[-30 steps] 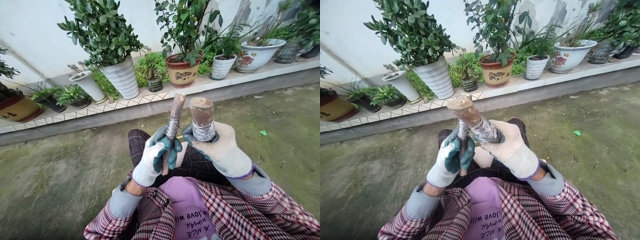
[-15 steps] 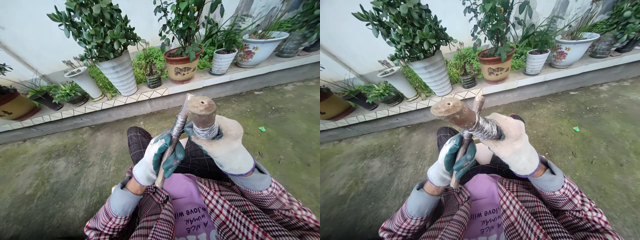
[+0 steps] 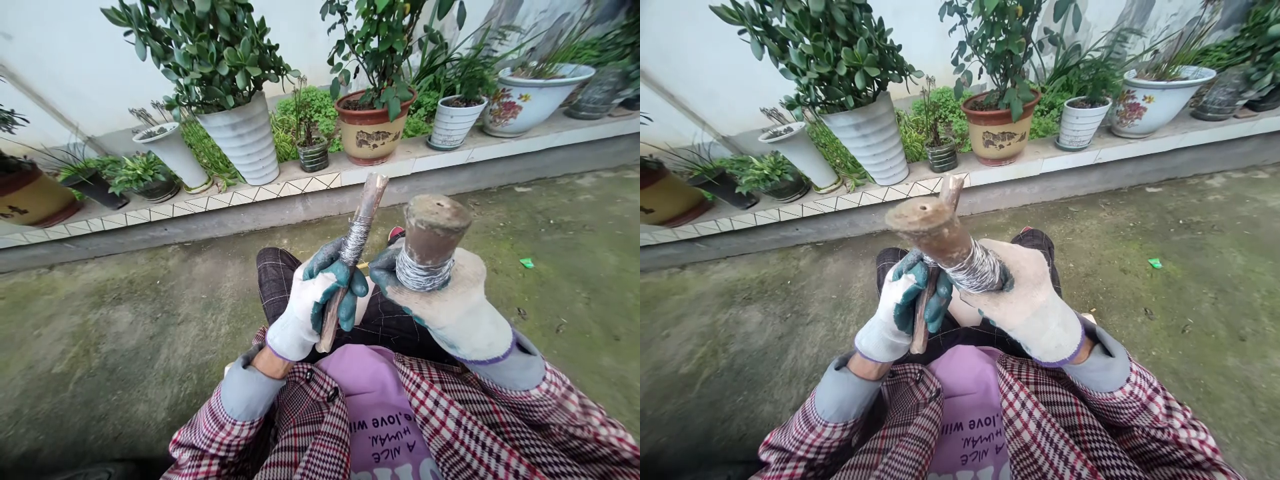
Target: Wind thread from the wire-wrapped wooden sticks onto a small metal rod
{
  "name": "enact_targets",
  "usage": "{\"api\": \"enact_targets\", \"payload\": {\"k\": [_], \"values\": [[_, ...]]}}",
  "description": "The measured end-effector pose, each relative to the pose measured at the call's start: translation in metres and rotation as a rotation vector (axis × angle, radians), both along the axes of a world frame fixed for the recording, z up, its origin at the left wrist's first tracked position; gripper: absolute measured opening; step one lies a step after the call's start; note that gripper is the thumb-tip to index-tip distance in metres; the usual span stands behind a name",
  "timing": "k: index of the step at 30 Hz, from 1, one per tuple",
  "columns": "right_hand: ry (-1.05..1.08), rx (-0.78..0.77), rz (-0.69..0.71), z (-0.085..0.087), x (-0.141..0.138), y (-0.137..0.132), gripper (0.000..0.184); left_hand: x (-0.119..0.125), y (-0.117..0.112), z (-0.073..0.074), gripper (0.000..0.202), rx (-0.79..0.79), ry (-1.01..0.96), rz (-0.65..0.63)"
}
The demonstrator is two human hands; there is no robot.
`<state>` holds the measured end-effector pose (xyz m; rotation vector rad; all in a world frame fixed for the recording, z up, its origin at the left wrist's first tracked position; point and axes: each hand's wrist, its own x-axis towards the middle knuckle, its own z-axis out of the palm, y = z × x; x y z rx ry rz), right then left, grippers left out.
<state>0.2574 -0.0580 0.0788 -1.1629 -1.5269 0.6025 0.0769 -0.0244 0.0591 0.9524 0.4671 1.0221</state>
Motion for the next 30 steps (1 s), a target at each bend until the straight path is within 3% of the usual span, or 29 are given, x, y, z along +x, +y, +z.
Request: {"api": "enact_targets", "payload": {"k": [6,13,17,30], "values": [[-0.036,0.034,0.036,-0.005,-0.001,0.008,0.019,-0.002,-0.002,0.004,0.027,0.018,-0.053,-0.047],[-0.037,0.024,0.009,-0.006,0.001,0.005,0.02,-0.002,0.007,0.002,0.05,0.077,0.095,0.106],[-0.046,-0.005,0.053,-0.004,-0.001,0.003,0.017,-0.001,0.007,-0.002,0.049,0.06,0.072,0.094],[-0.065,0.004,0.011,-0.001,-0.002,0.005,0.023,0.002,0.006,-0.006,0.043,0.164,0.027,0.057]]}}
